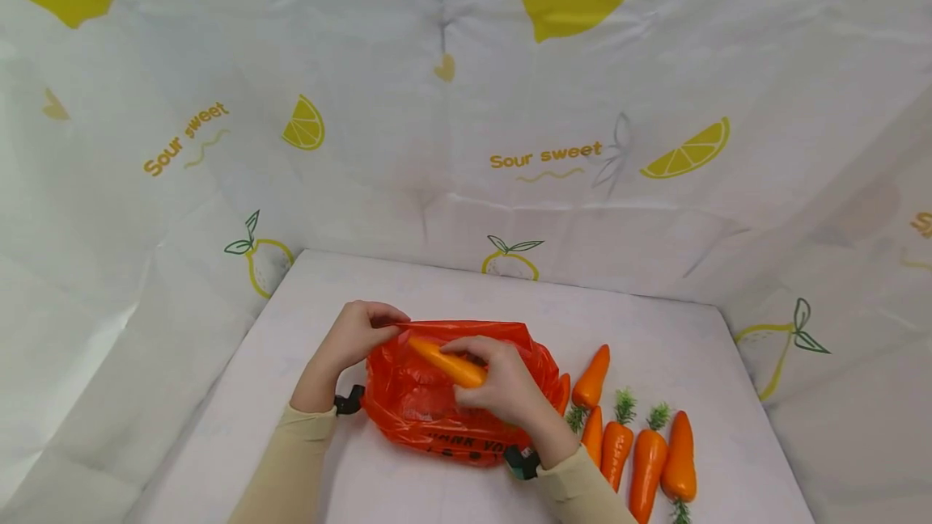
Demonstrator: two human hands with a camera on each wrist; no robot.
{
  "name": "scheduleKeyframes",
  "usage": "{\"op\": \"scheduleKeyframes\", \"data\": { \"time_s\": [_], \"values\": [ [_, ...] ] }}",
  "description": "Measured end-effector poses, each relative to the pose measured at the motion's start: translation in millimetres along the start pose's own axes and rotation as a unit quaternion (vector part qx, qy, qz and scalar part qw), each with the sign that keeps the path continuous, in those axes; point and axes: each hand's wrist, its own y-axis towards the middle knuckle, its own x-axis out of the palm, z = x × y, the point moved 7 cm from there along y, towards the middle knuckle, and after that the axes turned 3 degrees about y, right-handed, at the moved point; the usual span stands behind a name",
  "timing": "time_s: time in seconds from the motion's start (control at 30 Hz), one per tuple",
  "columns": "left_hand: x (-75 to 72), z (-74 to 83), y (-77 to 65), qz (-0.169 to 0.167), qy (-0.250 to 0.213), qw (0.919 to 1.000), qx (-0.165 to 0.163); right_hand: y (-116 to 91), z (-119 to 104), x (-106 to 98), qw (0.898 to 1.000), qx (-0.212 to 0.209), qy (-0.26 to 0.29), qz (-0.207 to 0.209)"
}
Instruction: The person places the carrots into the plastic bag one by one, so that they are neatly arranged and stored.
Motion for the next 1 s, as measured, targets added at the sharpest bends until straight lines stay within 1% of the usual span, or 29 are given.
{"op": "scheduleKeyframes", "data": {
  "time_s": [0.33,0.7,1.0],
  "values": [
    [-1.1,2.6,-0.9,0.001,0.001,1.0000,0.003,3,7,14,1.000,0.010,-0.005,-0.011],
    [-0.3,1.5,-1.0,-0.002,-0.010,1.0000,-0.002,5,22,31,0.999,0.019,0.009,-0.044],
    [0.4,1.2,-0.8,-0.005,-0.013,0.9999,-0.006,5,32,40,0.997,0.035,-0.001,-0.068]
  ]
}}
